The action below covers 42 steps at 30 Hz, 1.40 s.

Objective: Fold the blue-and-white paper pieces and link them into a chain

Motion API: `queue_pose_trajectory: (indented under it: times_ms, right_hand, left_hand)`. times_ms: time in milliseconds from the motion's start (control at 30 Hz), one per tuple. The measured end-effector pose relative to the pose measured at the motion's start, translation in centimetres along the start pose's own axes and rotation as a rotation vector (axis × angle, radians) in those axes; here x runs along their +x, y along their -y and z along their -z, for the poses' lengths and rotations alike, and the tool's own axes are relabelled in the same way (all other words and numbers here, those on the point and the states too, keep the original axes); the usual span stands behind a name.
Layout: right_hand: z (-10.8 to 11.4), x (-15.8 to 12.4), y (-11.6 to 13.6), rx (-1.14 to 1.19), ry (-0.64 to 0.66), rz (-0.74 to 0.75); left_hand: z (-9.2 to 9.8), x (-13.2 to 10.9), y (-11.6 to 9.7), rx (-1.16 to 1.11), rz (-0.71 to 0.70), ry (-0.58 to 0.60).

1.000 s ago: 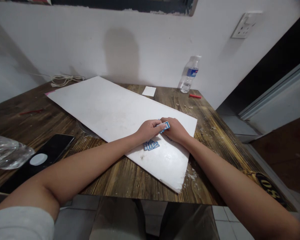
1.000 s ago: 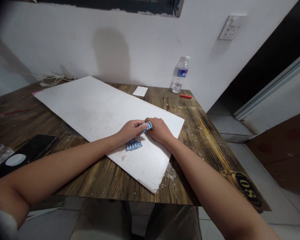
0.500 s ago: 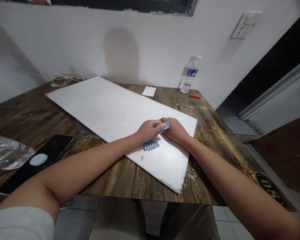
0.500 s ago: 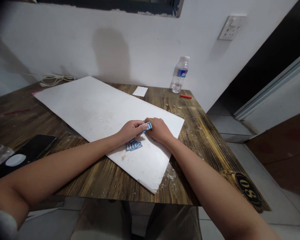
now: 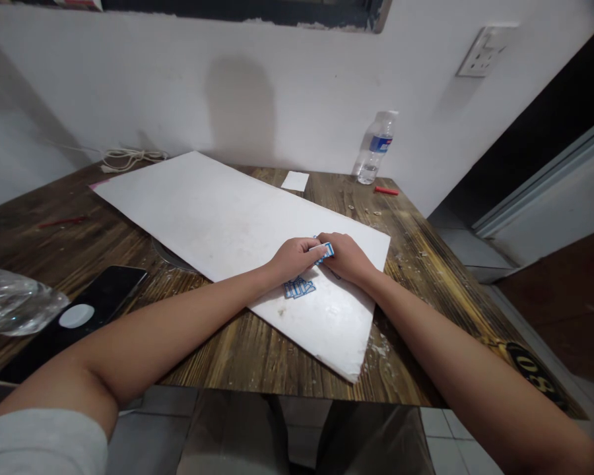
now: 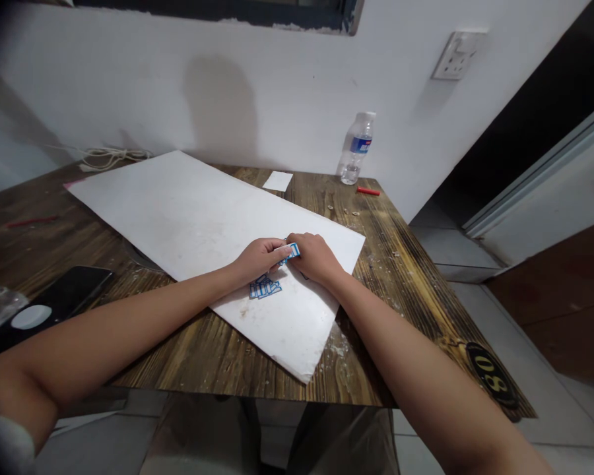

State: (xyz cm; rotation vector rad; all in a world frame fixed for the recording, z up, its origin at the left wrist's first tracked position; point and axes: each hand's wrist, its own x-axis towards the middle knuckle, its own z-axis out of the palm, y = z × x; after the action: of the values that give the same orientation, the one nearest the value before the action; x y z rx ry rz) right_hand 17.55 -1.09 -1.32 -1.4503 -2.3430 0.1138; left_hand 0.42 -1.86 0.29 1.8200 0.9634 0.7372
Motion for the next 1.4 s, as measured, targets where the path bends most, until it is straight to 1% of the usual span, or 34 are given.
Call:
queue_pose_trajectory:
  times_ms: [267, 700, 1400]
  right_hand:
    - [0.16, -0.08, 0.07, -0.015, 0.01, 0.002]
    - [0.13, -0.01, 0.04, 0.024, -0.007, -0.003]
    - [0.31, 0.08, 0.4, 0.001, -0.002, -0.02]
  left_hand:
    - [-0.06, 0.05, 0.05, 0.013, -0.013, -0.026]
    - [-0.12, 0.05, 0.09, -0.001, -0.005, -0.025]
    - [-0.12, 0.05, 0.17, -0.049, -0.004, -0.016]
